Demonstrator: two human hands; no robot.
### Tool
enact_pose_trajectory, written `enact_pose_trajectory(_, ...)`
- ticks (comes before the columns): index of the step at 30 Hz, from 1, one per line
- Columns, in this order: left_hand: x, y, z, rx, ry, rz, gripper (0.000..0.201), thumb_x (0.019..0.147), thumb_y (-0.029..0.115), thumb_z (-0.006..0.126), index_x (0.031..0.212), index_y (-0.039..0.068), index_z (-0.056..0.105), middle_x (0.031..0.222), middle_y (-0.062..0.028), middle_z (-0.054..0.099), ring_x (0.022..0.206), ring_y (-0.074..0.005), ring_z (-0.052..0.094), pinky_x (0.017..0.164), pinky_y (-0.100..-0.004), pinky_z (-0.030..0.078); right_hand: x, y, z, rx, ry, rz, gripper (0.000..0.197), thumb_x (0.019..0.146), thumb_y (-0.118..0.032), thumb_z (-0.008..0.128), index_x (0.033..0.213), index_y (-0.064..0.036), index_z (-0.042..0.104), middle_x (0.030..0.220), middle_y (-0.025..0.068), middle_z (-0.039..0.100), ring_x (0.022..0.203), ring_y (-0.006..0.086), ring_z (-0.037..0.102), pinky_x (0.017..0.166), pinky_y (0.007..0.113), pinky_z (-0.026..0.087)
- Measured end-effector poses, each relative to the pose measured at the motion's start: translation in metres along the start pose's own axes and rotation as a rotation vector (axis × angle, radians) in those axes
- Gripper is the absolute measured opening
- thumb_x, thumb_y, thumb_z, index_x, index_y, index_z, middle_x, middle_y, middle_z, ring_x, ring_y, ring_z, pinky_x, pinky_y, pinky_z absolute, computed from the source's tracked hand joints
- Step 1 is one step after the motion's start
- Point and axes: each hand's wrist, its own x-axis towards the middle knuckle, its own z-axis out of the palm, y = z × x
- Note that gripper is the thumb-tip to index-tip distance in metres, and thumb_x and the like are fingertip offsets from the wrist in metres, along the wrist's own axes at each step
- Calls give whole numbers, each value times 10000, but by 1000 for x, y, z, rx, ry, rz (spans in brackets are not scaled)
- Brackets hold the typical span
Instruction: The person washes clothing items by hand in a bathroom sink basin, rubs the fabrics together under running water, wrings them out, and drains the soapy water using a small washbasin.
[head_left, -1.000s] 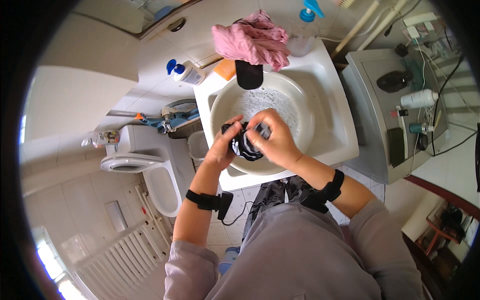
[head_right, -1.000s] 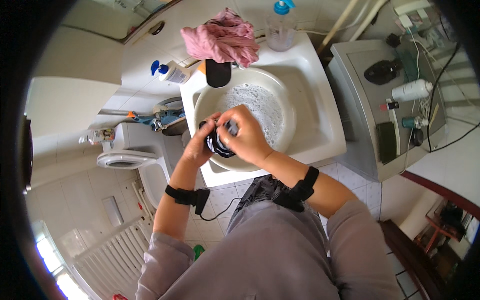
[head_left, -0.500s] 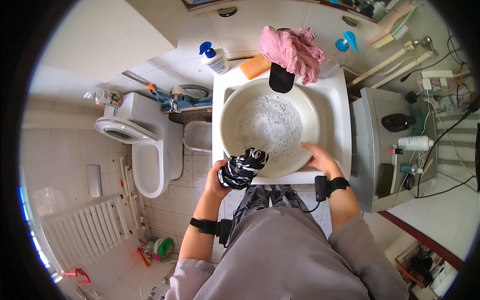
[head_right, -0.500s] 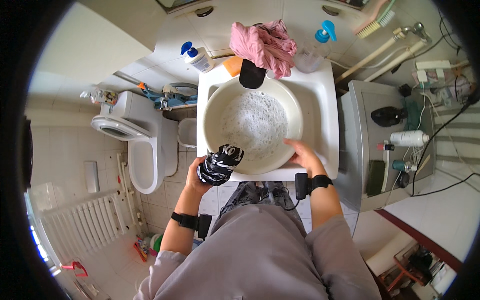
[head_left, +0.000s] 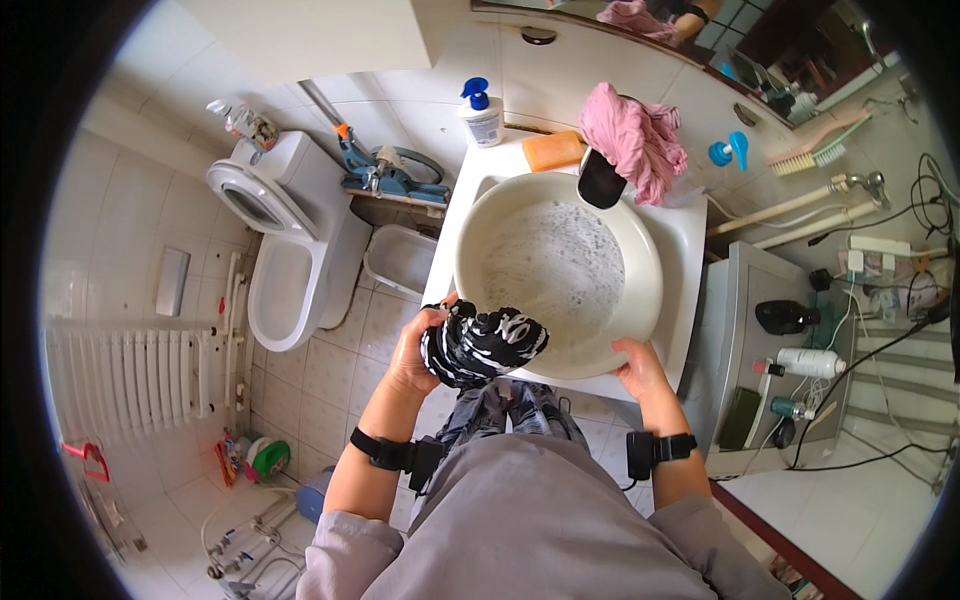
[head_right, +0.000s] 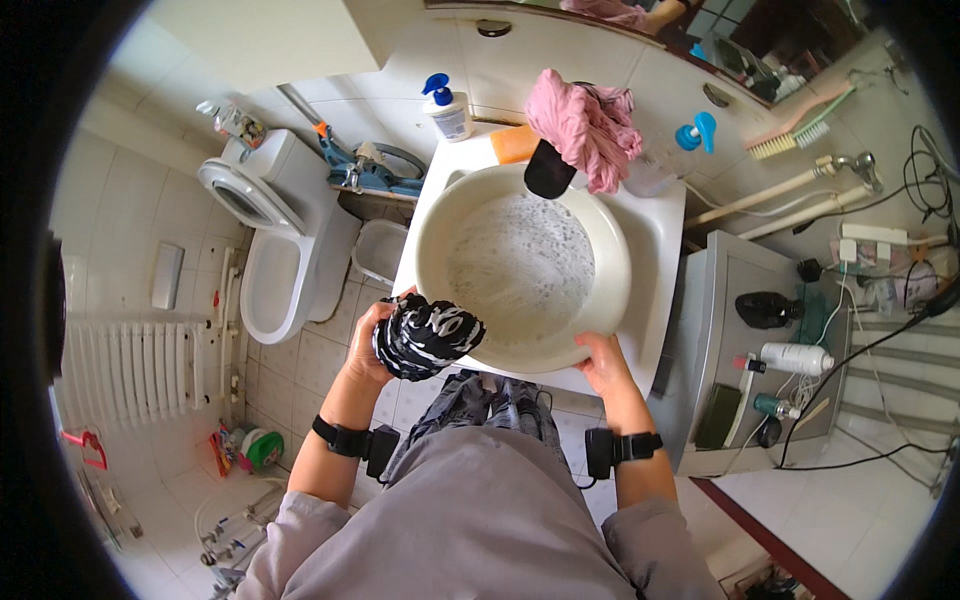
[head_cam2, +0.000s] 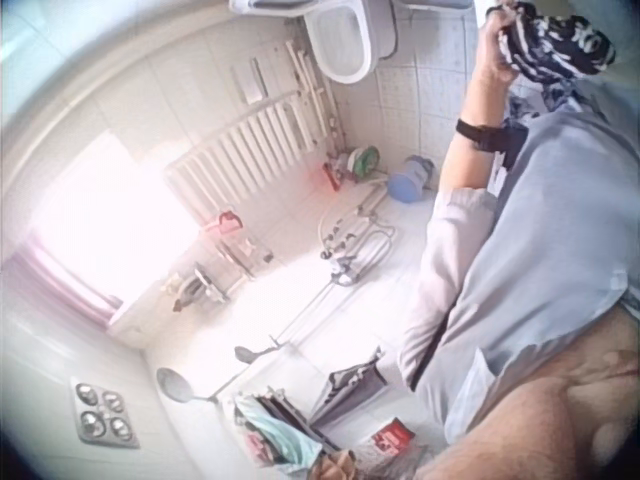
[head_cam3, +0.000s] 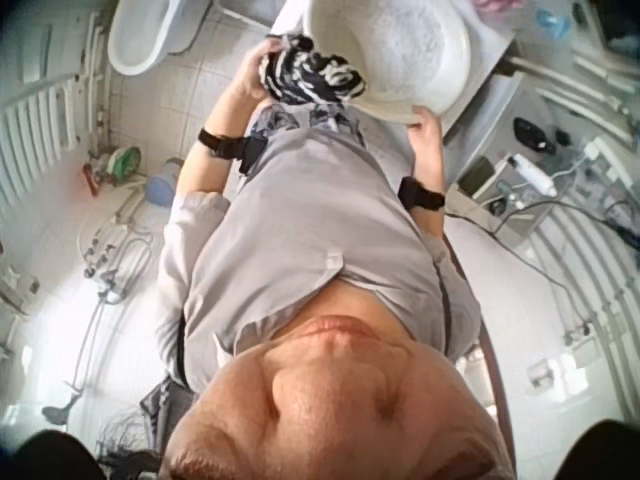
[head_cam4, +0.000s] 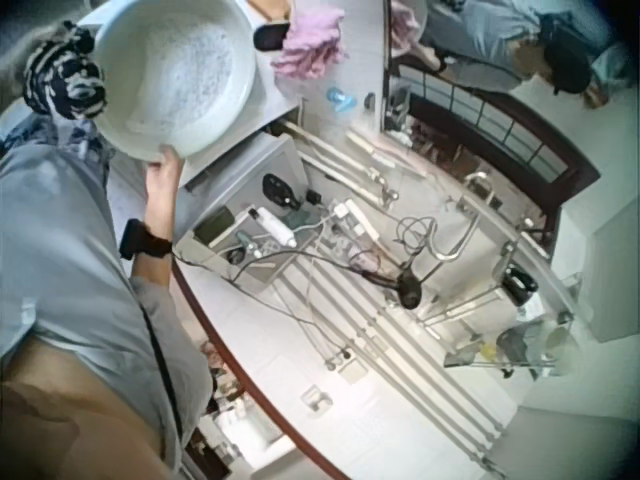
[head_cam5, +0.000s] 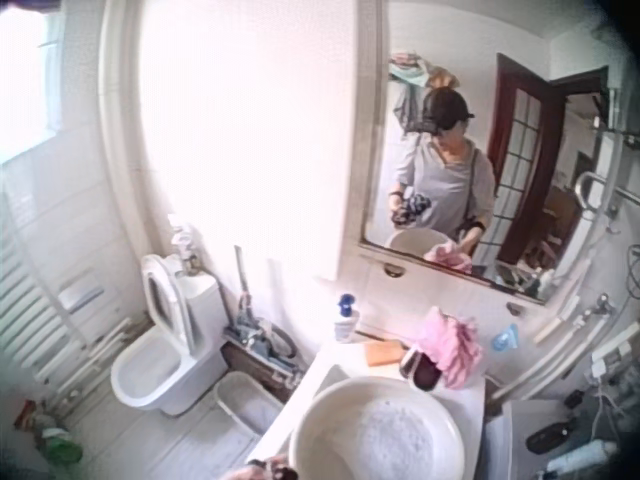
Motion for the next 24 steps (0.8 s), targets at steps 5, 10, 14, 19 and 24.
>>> enact_pose_trajectory(5, -26, 7, 10, -25, -106, 35, 578, 723, 159, 465, 1260, -31, 370, 1044, -160, 576, 884, -241, 605, 807, -351, 495, -26, 1, -3, 7, 15, 5, 297, 727, -52, 508, 1022, -27, 510, 953, 67, 558, 836, 199, 557, 632, 328, 489)
enact_pose_trajectory(10, -52, 2, -7, -96, -139, 2, 590, 728, 129, 508, 1280, -7, 352, 1019, -148, 585, 861, -221, 612, 800, -336, 503, -52, 16, -11, 130, 7, -18, 247, 710, -19, 531, 956, -32, 534, 908, 52, 565, 846, 181, 550, 694, 314, 473)
enact_pose_trajectory(14, -70, -2, -32, -141, -188, -4, 593, 733, 123, 522, 1284, -6, 345, 993, -126, 589, 836, -192, 613, 779, -310, 511, -94, 12, 28, 42, 78, -85, 240, 700, -12, 536, 940, -25, 544, 893, 53, 568, 842, 176, 552, 710, 302, 469)
enact_pose_trajectory(19, -112, 8, -83, -211, -273, 19, 626, 727, 140, 523, 1301, 2, 313, 996, -129, 579, 842, -199, 606, 777, -317, 508, -140, 36, 101, -31, 143, -114, 300, 704, -18, 522, 1004, -8, 526, 919, 62, 566, 866, 191, 556, 750, 318, 485)
enact_pose_trajectory(24, -179, 37, -130, -228, -313, 116, 753, 665, 200, 517, 1337, -1, 245, 929, -159, 584, 803, -223, 596, 744, -330, 503, -162, 70, 153, -93, 45, -144, 383, 707, -46, 522, 1084, 12, 484, 985, 96, 550, 885, 229, 561, 713, 366, 498)
